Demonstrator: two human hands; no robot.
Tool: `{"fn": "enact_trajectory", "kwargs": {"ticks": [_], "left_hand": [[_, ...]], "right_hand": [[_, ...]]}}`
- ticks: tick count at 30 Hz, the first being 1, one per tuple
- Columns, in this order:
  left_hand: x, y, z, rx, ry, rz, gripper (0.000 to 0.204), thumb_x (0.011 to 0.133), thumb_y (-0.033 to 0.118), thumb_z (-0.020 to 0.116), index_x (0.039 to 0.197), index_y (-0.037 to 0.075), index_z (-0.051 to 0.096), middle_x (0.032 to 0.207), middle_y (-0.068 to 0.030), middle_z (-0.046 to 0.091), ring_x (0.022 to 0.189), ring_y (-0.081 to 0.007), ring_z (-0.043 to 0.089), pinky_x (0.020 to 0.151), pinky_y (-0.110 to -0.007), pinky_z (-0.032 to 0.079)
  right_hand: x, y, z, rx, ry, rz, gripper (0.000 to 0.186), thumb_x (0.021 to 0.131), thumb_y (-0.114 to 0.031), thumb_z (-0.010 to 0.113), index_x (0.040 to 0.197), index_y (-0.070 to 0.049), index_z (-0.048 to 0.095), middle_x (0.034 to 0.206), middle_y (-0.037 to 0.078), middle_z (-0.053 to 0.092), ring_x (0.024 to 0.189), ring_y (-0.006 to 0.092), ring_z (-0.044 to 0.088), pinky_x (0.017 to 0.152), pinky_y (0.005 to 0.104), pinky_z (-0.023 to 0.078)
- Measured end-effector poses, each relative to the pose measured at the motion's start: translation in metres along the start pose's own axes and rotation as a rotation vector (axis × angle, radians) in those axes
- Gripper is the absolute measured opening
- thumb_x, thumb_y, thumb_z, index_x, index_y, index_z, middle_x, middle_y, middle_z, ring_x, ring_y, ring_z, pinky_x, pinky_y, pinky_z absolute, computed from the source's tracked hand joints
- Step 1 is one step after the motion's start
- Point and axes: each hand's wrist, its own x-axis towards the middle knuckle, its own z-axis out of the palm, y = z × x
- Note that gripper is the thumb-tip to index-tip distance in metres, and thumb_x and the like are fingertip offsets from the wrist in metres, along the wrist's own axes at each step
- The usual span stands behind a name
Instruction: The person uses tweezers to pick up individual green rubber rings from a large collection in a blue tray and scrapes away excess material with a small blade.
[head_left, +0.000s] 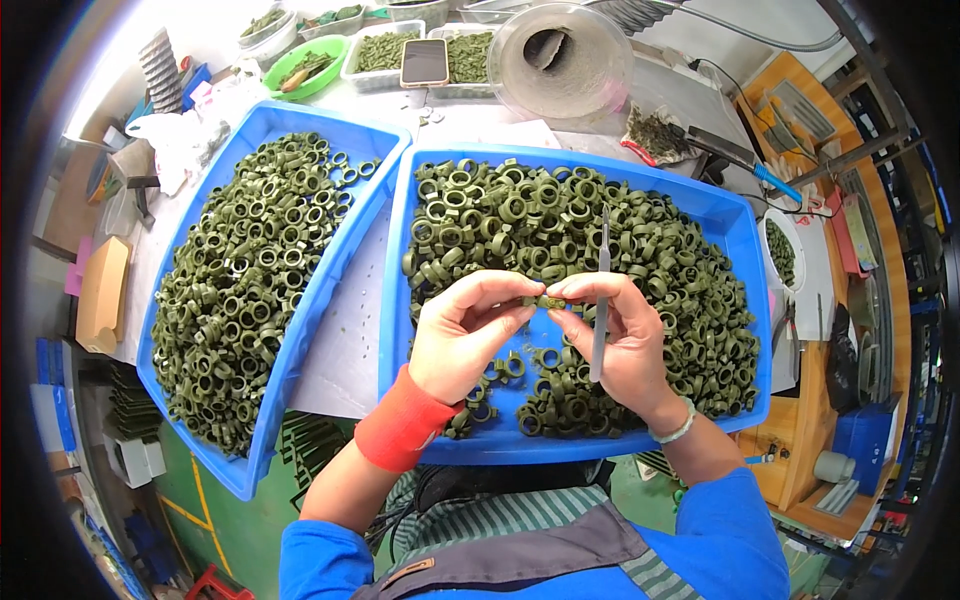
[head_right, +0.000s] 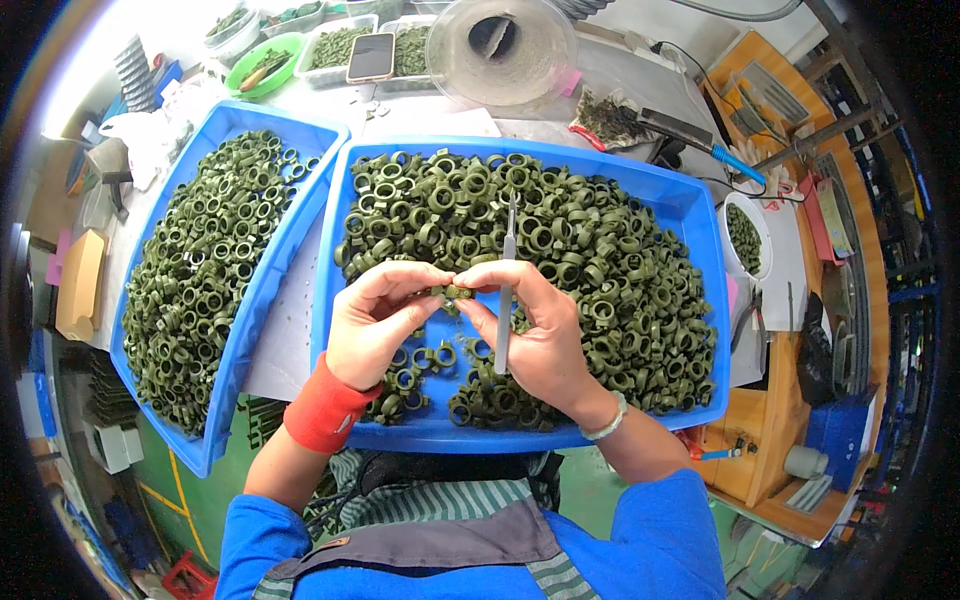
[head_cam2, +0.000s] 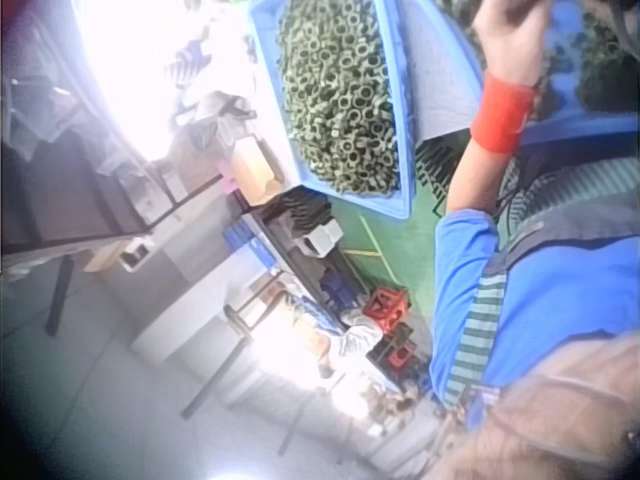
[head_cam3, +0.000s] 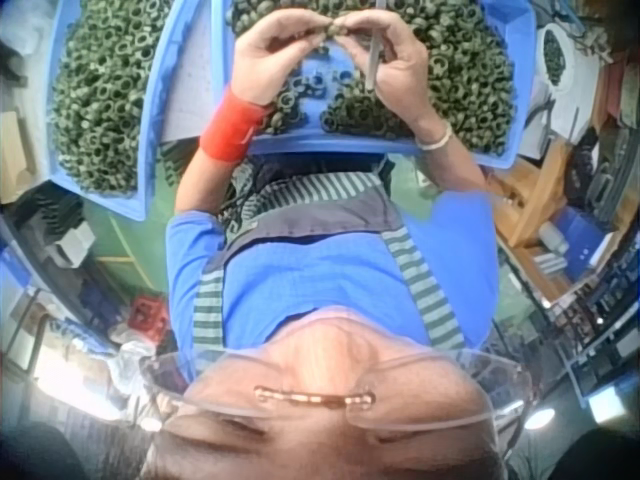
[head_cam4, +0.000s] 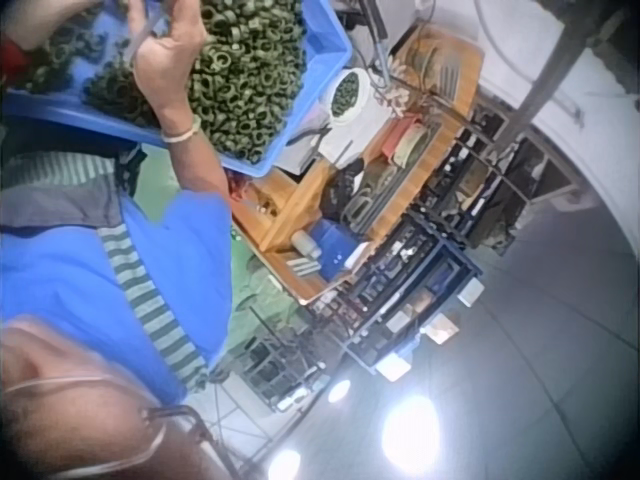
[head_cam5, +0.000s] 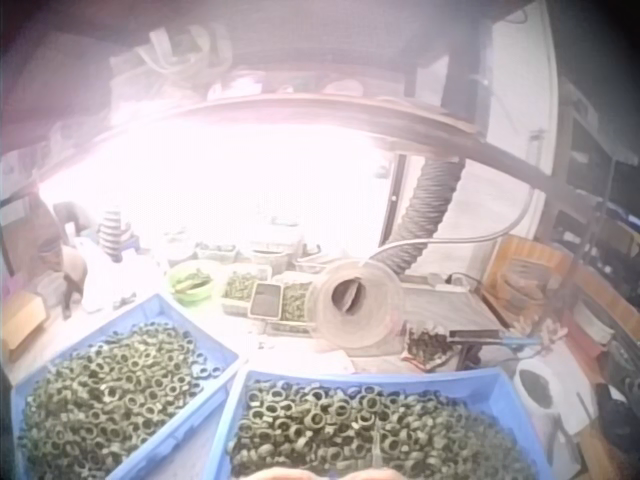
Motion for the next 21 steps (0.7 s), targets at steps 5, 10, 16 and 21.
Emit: {"fn": "enact_trajectory", "kwargs": {"ticks": [5,10,16,21], "left_hand": [[0.002,-0.001,-0.005,-0.034,-0.024,-0.050,0.025,0.089,-0.007,0.064,0.113,0.000,0.064,0.113,-0.0072,0.069,0.106,-0.0126,0.064,0.092,-0.026,0.051],[0.002,-0.002,-0.005,-0.060,-0.014,-0.033,0.025,0.089,-0.007,0.064,0.113,-0.001,0.063,0.113,-0.0078,0.069,0.106,-0.0131,0.064,0.092,-0.027,0.051],[0.000,0.000,-0.001,-0.032,0.003,0.003,0.024,0.090,-0.008,0.062,0.111,0.000,0.064,0.112,-0.0072,0.069,0.106,-0.0127,0.064,0.092,-0.026,0.051],[0.000,0.002,0.000,0.002,-0.026,0.003,0.025,0.090,-0.008,0.062,0.112,0.001,0.065,0.113,-0.0072,0.069,0.107,-0.0126,0.064,0.093,-0.026,0.050]], "right_hand": [[0.001,0.002,0.000,-0.075,0.011,-0.082,0.029,0.081,0.003,0.076,0.106,-0.005,0.062,0.102,0.008,0.070,0.091,0.0157,0.068,0.080,0.0283,0.054],[0.000,0.004,-0.004,-0.149,0.065,-0.148,0.030,0.079,0.003,0.076,0.104,-0.005,0.061,0.101,0.007,0.069,0.087,0.0161,0.067,0.078,0.0294,0.055],[0.005,-0.003,-0.002,-0.116,0.033,-0.171,0.033,0.079,0.002,0.077,0.105,-0.006,0.060,0.100,0.008,0.069,0.088,0.0181,0.067,0.076,0.0311,0.055],[0.009,-0.003,-0.012,-0.240,-0.099,-0.309,0.035,0.077,0.002,0.077,0.106,-0.006,0.059,0.098,0.010,0.068,0.085,0.0237,0.066,0.074,0.0338,0.054]]}}
